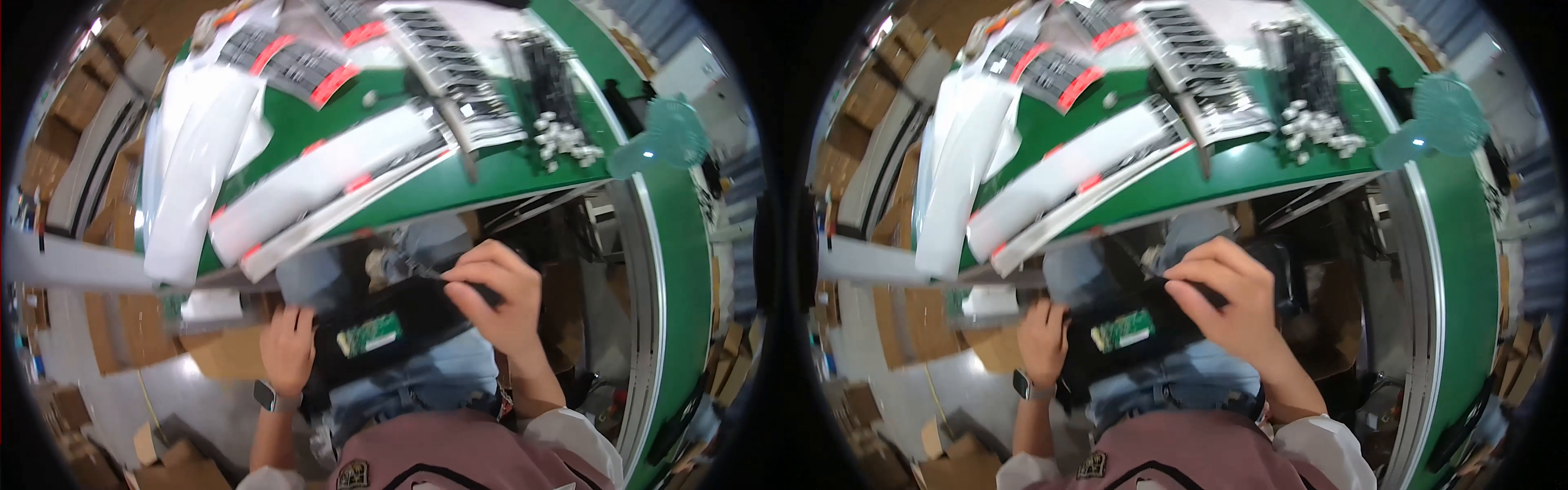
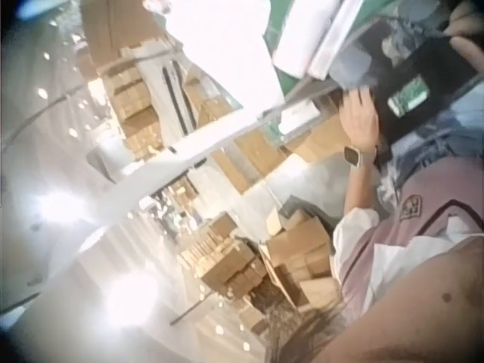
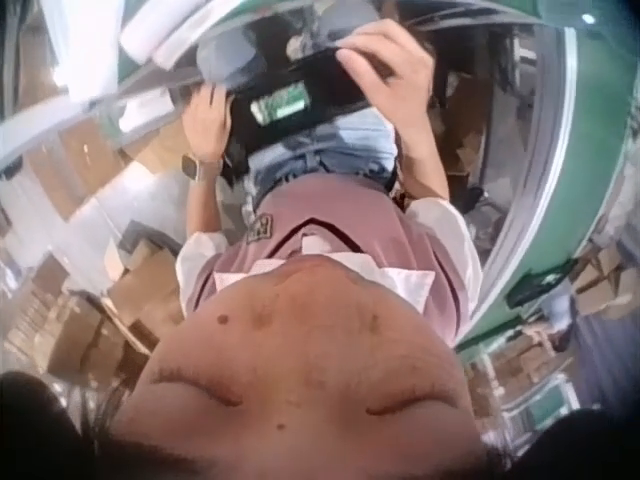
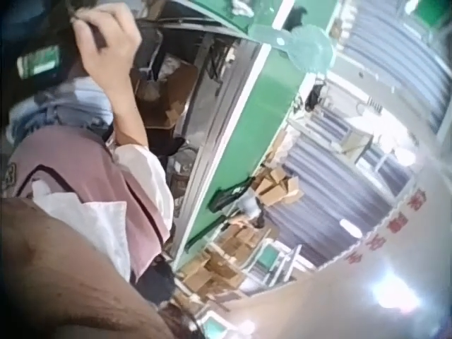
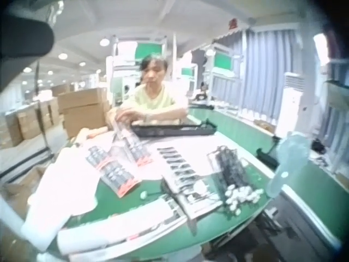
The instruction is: Applying warning and informational labels to black plastic electronic components at a factory workbench.
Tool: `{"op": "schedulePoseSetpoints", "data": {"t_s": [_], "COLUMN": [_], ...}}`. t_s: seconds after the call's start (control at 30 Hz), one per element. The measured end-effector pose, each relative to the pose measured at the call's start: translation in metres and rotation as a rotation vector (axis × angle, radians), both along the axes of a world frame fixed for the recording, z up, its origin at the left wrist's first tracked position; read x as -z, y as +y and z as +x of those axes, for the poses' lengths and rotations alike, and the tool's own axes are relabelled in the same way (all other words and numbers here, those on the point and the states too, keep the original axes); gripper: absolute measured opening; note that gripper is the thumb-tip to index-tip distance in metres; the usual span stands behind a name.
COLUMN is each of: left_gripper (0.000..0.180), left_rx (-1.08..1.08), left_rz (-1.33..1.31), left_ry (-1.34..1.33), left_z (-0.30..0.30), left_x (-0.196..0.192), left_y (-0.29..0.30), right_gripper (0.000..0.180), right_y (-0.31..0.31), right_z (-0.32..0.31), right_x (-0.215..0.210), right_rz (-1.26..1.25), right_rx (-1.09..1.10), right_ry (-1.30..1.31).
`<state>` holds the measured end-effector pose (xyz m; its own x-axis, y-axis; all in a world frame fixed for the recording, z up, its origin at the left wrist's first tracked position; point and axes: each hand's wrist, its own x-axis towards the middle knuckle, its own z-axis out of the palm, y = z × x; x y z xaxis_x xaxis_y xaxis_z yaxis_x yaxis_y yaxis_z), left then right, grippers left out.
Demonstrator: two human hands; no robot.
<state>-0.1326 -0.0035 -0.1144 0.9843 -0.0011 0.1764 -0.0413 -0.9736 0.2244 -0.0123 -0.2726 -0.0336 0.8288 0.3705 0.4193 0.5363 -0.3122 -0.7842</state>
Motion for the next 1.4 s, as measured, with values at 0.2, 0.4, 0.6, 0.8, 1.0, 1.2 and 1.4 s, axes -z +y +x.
{"op": "schedulePoseSetpoints", "data": {"t_s": [0.2, 0.4, 0.6, 0.8, 1.0, 1.2, 1.4], "left_gripper": [0.038, 0.047, 0.046, 0.049, 0.013, 0.017, 0.021], "left_rx": [0.122, 0.039, 0.161, 0.148, 0.064, -0.001, -0.003], "left_rz": [-0.106, -0.288, -0.585, -1.081, -1.021, -0.878, -0.818], "left_ry": [-0.370, -0.294, -0.113, -0.128, -0.182, -0.263, -0.243], "left_z": [-0.001, -0.012, -0.013, -0.023, -0.027, -0.028, -0.031], "left_x": [-0.031, -0.025, -0.045, -0.027, -0.030, -0.025, -0.012], "left_y": [-0.016, -0.004, 0.010, 0.028, 0.020, 0.019, 0.024], "right_gripper": [0.017, 0.015, 0.022, 0.007, 0.006, 0.017, 0.019], "right_y": [0.024, 0.025, 0.029, 0.040, 0.052, 0.063, 0.068], "right_z": [-0.023, -0.045, -0.060, -0.054, -0.053, -0.057, -0.055], "right_x": [-0.001, -0.003, -0.001, 0.013, 0.020, 0.023, 0.034], "right_rz": [0.189, -0.001, 0.184, 0.241, 0.135, -0.175, -0.211], "right_rx": [-0.104, -0.039, -0.329, -0.248, -0.116, -0.052, -0.107], "right_ry": [0.277, -0.149, 0.137, 0.505, 0.606, 0.312, 0.204]}}
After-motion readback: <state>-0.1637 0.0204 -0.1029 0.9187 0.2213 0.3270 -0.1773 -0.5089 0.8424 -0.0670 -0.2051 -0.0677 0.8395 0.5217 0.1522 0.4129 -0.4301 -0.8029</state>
